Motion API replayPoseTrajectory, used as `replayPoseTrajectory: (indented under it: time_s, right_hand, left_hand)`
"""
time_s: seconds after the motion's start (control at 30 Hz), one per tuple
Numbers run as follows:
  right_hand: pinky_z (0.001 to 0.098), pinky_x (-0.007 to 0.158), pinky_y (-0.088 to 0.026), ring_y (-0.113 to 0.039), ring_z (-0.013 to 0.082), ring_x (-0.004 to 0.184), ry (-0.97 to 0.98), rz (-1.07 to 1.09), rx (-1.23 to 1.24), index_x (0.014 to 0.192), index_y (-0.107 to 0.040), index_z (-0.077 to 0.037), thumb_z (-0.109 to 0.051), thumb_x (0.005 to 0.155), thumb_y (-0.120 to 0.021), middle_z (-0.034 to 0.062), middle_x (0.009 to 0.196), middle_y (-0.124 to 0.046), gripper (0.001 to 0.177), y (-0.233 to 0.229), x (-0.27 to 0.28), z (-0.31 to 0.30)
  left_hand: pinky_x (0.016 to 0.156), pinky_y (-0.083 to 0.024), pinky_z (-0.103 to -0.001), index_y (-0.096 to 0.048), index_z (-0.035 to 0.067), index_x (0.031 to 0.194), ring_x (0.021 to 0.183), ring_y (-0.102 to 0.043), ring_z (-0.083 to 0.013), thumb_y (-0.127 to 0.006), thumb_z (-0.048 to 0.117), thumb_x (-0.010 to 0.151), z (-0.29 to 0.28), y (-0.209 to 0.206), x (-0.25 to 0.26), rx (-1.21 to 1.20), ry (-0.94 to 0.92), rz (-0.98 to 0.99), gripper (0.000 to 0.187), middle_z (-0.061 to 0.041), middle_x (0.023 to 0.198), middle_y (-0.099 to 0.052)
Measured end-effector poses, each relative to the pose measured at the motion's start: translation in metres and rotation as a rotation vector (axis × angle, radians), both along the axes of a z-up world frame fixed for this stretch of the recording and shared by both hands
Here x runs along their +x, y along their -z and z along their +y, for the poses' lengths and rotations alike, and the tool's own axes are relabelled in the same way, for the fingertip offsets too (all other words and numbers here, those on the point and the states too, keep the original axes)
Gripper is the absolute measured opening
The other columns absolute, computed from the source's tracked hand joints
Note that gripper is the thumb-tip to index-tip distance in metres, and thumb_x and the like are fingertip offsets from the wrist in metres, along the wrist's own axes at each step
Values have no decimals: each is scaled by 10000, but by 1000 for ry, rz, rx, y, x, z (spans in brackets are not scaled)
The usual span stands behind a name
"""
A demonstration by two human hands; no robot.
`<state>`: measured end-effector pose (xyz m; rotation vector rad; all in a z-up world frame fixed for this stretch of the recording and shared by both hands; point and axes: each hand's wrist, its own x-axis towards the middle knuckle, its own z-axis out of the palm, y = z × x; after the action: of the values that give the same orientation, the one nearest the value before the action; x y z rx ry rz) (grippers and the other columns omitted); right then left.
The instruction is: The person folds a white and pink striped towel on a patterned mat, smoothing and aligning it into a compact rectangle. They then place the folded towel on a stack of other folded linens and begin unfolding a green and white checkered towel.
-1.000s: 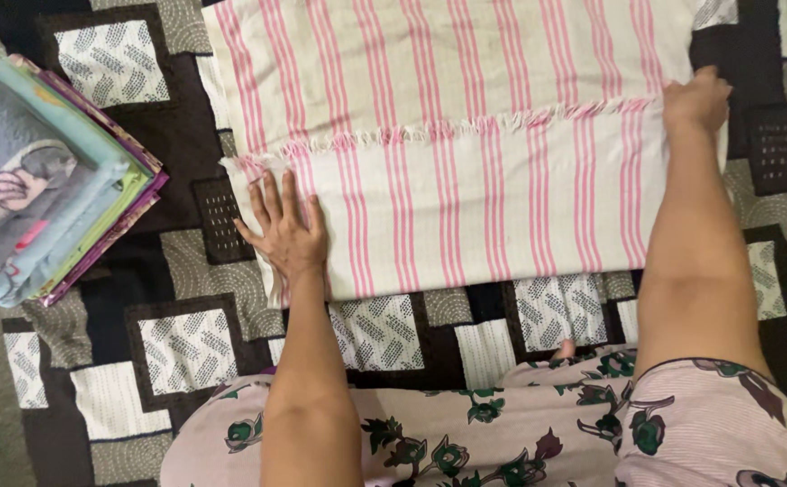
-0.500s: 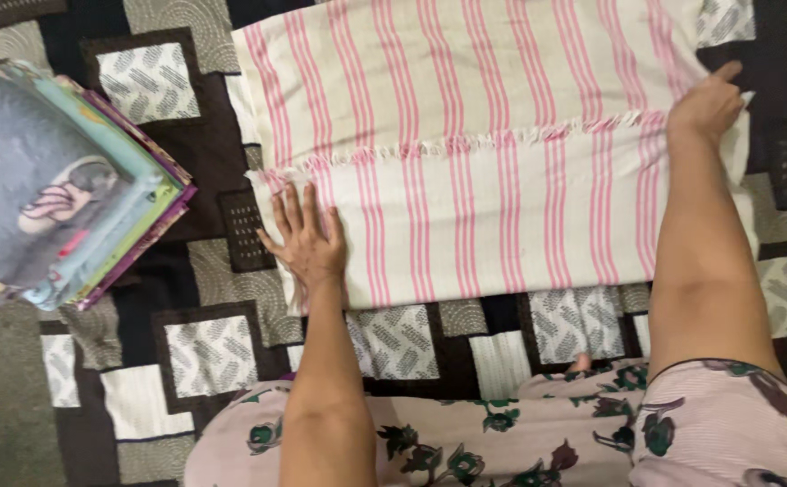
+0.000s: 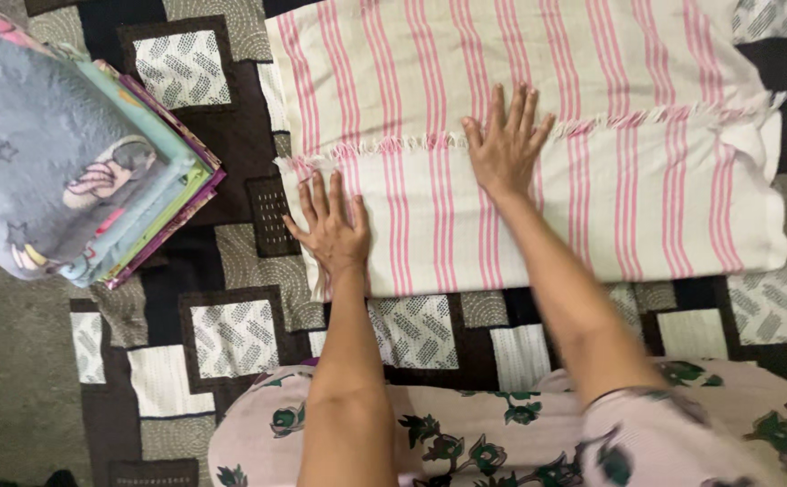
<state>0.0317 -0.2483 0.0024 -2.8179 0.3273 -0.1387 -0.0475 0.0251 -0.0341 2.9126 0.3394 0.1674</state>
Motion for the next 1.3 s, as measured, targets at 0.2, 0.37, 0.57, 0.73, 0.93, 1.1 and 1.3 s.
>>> replayPoseTrajectory:
  time_s: [0.2, 0.37, 0.57, 0.73, 0.93, 1.1, 1.3]
  right_hand:
    - [626, 1244, -11, -94, 329, 1589, 6, -52, -20, 1640, -318, -140, -600, 1083, -372, 178, 1707, -195, 724, 28, -1, -5]
    - [620, 1244, -24, -126, 314, 1585, 23, -130, -10, 1627, -367, -152, -558, 1082, -417, 173, 1701, -242, 682, 39, -2, -7]
    - [619, 1240, -51, -169, 318, 1578, 20, -196, -10, 1609, -415, -144, -514, 1071, -487, 172, 1678, -296, 657, 40, 2, -7]
    - [619, 1240, -69, -194, 318, 1575, 20, -229, -10, 1596, -440, -141, -476, 1062, -534, 155, 1671, -327, 637, 46, -2, -8]
    - [613, 1251, -76, -196, 307, 1582, 29, -256, -30, 1590, -447, -146, -479, 1068, -543, 143, 1668, -334, 626, 49, 0, -8]
    - [615, 1230, -40, -163, 298, 1569, 10, -251, -55, 1610, -410, -148, -497, 1083, -502, 148, 1685, -293, 638, 51, 1, -11]
    - [597, 1248, -42, -167, 286, 1575, 25, -191, -2, 1597, -418, -166, -488, 1054, -513, 124, 1679, -302, 638, 47, 1, -8]
  left_hand:
    - [1216, 12, -644, -358, 366, 1596, 1572, -133, -152, -367, 575, 1048, -3, -5, -2, 55, 17, 16, 587, 69, 1720, -211]
    - [1217, -66, -624, -507, 340, 1470, 1516, -249, -147, -465, 497, 1023, -2, -17, 1, -117, -29, -15, 476, 80, 1633, -366]
    - [1122, -354, -455, -680, 194, 1235, 1305, -497, -190, -592, 203, 1048, 29, -5, 66, -418, -318, -260, 206, -18, 1320, -652]
    - [695, -514, -263, -780, 72, 1066, 758, -697, -136, -650, 120, 923, 93, 29, 135, -618, -199, -192, 200, 23, 807, -682]
    - [597, -360, -462, -782, -20, 1144, 639, -520, -270, -517, 443, 1186, 128, 33, 154, -1026, -268, 479, 535, -66, 709, -622]
    - [839, -589, -276, -789, 70, 1114, 920, -771, -149, -556, 30, 874, 101, 0, 138, -1145, -171, 162, 336, -84, 1023, -816]
    - [804, -522, -323, -830, 154, 969, 881, -716, -193, -738, 245, 842, 75, -44, 131, -795, -551, 8, 182, -105, 992, -784]
